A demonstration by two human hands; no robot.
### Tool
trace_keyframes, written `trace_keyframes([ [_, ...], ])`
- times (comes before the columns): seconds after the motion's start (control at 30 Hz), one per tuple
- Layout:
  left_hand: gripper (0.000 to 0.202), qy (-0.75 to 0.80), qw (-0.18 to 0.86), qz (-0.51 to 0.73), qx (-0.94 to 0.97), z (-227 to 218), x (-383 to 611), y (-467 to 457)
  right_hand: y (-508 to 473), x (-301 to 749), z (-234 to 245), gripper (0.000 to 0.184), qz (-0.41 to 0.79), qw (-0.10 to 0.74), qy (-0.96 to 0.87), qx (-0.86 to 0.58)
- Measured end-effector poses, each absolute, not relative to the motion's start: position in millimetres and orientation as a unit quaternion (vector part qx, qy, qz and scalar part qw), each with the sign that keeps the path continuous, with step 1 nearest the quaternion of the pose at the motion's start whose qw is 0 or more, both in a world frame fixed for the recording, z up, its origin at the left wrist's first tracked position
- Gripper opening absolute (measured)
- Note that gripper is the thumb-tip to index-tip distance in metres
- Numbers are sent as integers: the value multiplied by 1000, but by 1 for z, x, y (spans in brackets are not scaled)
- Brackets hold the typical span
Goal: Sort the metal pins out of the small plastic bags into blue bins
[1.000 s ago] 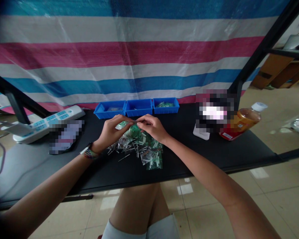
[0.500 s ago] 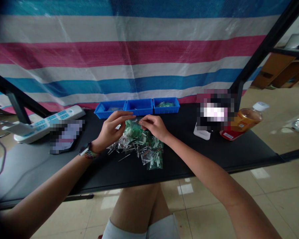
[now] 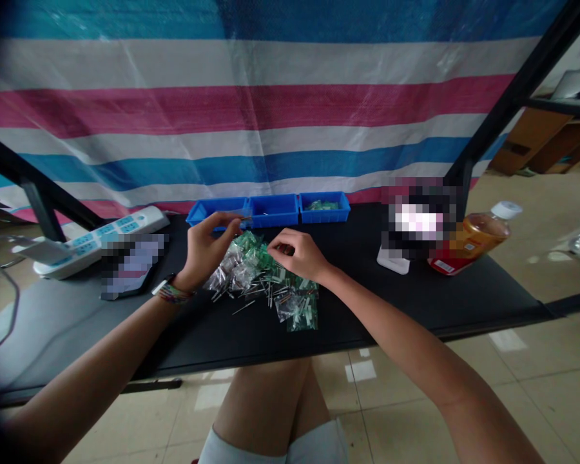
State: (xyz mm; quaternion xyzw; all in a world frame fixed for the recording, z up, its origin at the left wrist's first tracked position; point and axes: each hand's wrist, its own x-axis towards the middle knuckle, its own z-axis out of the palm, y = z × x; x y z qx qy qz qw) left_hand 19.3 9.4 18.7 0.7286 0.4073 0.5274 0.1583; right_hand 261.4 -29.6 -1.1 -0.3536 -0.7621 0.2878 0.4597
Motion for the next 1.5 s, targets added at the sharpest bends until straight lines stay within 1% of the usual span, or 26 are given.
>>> trace_keyframes([
  [0.03, 16, 428, 185, 541, 700, 17, 17, 14, -32, 261, -1, 11, 250, 439, -794, -340],
  [0.07, 17, 443, 214, 553, 673, 16, 14, 20, -34, 260, -1, 14, 218, 414, -823, -322],
  [0.17, 23, 465, 284, 579, 606, 13, 5, 34, -37, 257, -2, 36, 151, 342, -885, -276],
  [0.23, 29, 465, 322, 598, 568, 12, 1, 40, -37, 256, -3, 45, 128, 317, -902, -262],
  [0.27, 32, 461, 345, 607, 547, 11, -1, 42, -36, 255, -4, 46, 122, 312, -905, -262],
  [0.33, 38, 442, 397, 626, 505, 11, -3, 43, -34, 255, -6, 44, 116, 307, -905, -271],
  [0.4, 42, 422, 436, 640, 471, 12, -5, 42, -32, 256, -8, 37, 108, 306, -902, -285],
  [0.5, 40, 415, 447, 655, 446, 14, -7, 42, -30, 257, -10, 26, 82, 303, -902, -296],
  [0.63, 26, 435, 420, 665, 438, 16, -6, 43, -30, 258, -9, 12, 17, 289, -910, -298],
  [0.8, 22, 433, 404, 652, 473, 16, 0, 40, -30, 256, -5, 19, -31, 275, -915, -295],
  [0.93, 20, 420, 392, 630, 522, 13, 3, 36, -32, 254, 0, 20, -49, 291, -910, -292],
  [1.03, 19, 403, 364, 581, 606, 11, 6, 32, -32, 257, 5, 20, -35, 329, -891, -311],
  [1.1, 20, 389, 319, 503, 703, 9, 9, 27, -31, 261, 6, 20, -20, 350, -877, -328],
  [1.2, 23, 350, 207, 379, 831, 8, 13, 20, -27, 268, 3, 18, 17, 379, -851, -364],
  [1.27, 29, 319, 141, 339, 873, 7, 15, 15, -24, 270, 0, 14, 69, 408, -822, -392],
  [1.33, 44, 294, 89, 316, 898, 8, 16, 13, -21, 270, -4, 12, 134, 443, -787, -407],
  [1.4, 56, 270, 40, 307, 912, 9, 16, 10, -19, 267, -7, 15, 203, 475, -751, -412],
  [1.47, 61, 246, 1, 312, 917, 13, 15, 8, -17, 264, -11, 22, 272, 500, -712, -412],
  [1.5, 59, 236, -18, 319, 918, 15, 15, 6, -16, 262, -12, 26, 306, 510, -692, -409],
])
